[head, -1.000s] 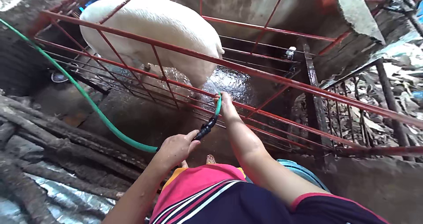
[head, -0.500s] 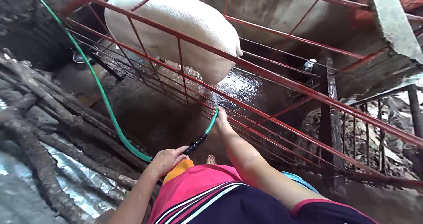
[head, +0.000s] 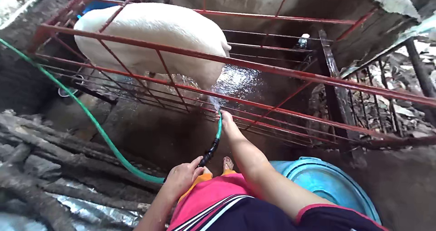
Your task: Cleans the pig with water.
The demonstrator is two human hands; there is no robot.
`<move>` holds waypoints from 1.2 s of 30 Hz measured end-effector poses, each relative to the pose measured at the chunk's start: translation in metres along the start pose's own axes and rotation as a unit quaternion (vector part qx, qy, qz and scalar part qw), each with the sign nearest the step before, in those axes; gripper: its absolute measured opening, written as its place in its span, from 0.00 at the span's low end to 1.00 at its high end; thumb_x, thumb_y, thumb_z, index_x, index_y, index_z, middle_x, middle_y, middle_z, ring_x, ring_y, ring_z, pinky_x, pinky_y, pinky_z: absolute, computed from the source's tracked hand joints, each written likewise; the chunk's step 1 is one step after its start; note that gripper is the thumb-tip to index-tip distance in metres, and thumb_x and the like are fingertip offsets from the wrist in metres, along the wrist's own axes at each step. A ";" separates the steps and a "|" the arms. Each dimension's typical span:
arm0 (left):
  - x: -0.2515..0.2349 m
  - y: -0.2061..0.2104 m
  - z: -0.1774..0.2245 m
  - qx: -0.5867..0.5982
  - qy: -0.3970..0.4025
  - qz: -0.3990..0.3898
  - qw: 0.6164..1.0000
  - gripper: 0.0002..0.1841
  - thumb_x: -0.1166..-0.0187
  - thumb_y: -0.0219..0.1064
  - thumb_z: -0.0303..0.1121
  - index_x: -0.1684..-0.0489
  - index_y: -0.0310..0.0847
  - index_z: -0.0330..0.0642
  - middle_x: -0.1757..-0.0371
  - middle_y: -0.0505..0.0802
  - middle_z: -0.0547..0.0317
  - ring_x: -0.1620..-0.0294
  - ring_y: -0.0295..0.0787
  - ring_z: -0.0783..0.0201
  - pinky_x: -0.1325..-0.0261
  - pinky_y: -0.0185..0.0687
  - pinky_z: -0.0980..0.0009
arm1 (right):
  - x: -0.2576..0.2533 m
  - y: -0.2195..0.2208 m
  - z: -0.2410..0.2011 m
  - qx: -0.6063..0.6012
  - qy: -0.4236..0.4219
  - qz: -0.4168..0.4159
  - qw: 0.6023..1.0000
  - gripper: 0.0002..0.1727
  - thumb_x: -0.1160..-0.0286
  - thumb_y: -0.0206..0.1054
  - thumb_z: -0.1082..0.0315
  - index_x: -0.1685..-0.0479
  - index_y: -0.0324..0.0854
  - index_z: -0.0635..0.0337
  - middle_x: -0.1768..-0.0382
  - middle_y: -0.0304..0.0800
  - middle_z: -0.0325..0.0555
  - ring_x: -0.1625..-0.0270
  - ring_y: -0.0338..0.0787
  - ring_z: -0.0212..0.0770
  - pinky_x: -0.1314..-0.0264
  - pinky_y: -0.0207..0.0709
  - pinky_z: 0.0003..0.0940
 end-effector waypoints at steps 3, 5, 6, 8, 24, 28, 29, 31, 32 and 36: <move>0.009 -0.011 0.015 -0.008 0.059 0.079 0.995 0.26 0.07 0.52 0.43 0.12 0.69 0.46 0.51 0.94 0.33 0.46 0.92 0.33 0.38 0.80 0.36 | 0.007 0.008 -0.029 -0.016 -0.038 -0.055 0.998 0.03 0.13 0.52 0.71 0.52 0.69 0.56 0.77 0.74 0.39 0.88 0.67 0.27 0.89 0.61 0.19; 0.012 -0.019 0.024 -0.018 0.097 0.141 0.985 0.26 0.08 0.52 0.44 0.15 0.73 0.44 0.55 0.95 0.35 0.52 0.94 0.34 0.46 0.83 0.35 | 0.016 0.014 -0.053 -0.027 -0.069 -0.081 0.994 0.05 0.12 0.52 0.70 0.47 0.70 0.56 0.76 0.76 0.39 0.87 0.68 0.27 0.89 0.61 0.19; 0.011 -0.025 0.031 -0.024 0.108 0.161 0.981 0.26 0.09 0.51 0.44 0.16 0.74 0.44 0.56 0.95 0.36 0.53 0.95 0.34 0.48 0.84 0.35 | 0.022 0.018 -0.065 -0.030 -0.077 -0.085 0.993 0.06 0.11 0.51 0.70 0.44 0.69 0.56 0.75 0.77 0.39 0.87 0.69 0.27 0.89 0.62 0.19; 0.008 -0.041 0.048 -0.039 0.126 0.197 0.971 0.26 0.09 0.51 0.44 0.18 0.75 0.43 0.58 0.96 0.37 0.56 0.95 0.35 0.51 0.85 0.35 | 0.029 0.026 -0.087 -0.030 -0.089 -0.081 0.992 0.07 0.11 0.52 0.71 0.42 0.68 0.59 0.74 0.78 0.42 0.86 0.71 0.29 0.88 0.66 0.21; -0.054 -0.111 0.113 -0.078 0.223 0.197 0.951 0.30 0.14 0.55 0.36 0.13 0.64 0.30 0.47 0.93 0.31 0.51 0.94 0.34 0.46 0.84 0.36 | -0.026 0.072 -0.168 -0.019 -0.054 -0.067 0.996 0.08 0.08 0.50 0.69 0.46 0.71 0.63 0.75 0.78 0.42 0.86 0.71 0.27 0.85 0.65 0.20; -0.070 -0.113 0.117 -0.077 0.254 0.199 0.944 0.31 0.16 0.56 0.36 0.14 0.64 0.29 0.50 0.95 0.33 0.55 0.95 0.37 0.50 0.87 0.39 | -0.034 0.084 -0.185 -0.052 -0.123 -0.111 0.985 0.05 0.12 0.57 0.68 0.52 0.74 0.60 0.76 0.76 0.40 0.81 0.74 0.32 0.80 0.72 0.27; -0.073 -0.111 0.117 -0.076 0.255 0.200 0.943 0.31 0.16 0.56 0.36 0.14 0.64 0.29 0.49 0.95 0.34 0.55 0.96 0.38 0.51 0.88 0.41 | -0.048 0.086 -0.187 -0.050 -0.133 -0.130 0.981 0.05 0.13 0.58 0.68 0.50 0.75 0.59 0.73 0.78 0.41 0.77 0.77 0.34 0.76 0.75 0.29; -0.082 -0.112 0.120 -0.072 0.241 0.187 0.950 0.31 0.15 0.57 0.35 0.13 0.63 0.30 0.48 0.94 0.34 0.54 0.95 0.37 0.49 0.87 0.40 | -0.061 0.084 -0.192 0.006 -0.160 -0.130 0.978 0.08 0.14 0.59 0.70 0.46 0.76 0.63 0.65 0.80 0.45 0.68 0.79 0.36 0.68 0.78 0.32; -0.088 -0.115 0.124 -0.073 0.226 0.176 0.955 0.31 0.14 0.57 0.35 0.12 0.63 0.31 0.49 0.94 0.33 0.54 0.95 0.36 0.48 0.86 0.38 | -0.062 0.079 -0.197 0.071 -0.184 -0.106 0.975 0.10 0.13 0.58 0.70 0.44 0.78 0.66 0.60 0.82 0.48 0.64 0.81 0.37 0.63 0.78 0.32; -0.110 -0.131 0.141 -0.089 0.146 0.123 0.978 0.29 0.10 0.55 0.37 0.10 0.62 0.38 0.49 0.94 0.34 0.49 0.93 0.35 0.41 0.83 0.38 | -0.075 0.063 -0.204 0.127 -0.152 -0.066 0.978 0.12 0.12 0.54 0.74 0.41 0.78 0.71 0.56 0.84 0.49 0.63 0.82 0.32 0.59 0.78 0.24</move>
Point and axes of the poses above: each hand's wrist, its own x-axis away from the middle knuckle, its own y-axis out of the palm, z = x × y, the point moved 6 cm from there along -x, towards the middle knuckle
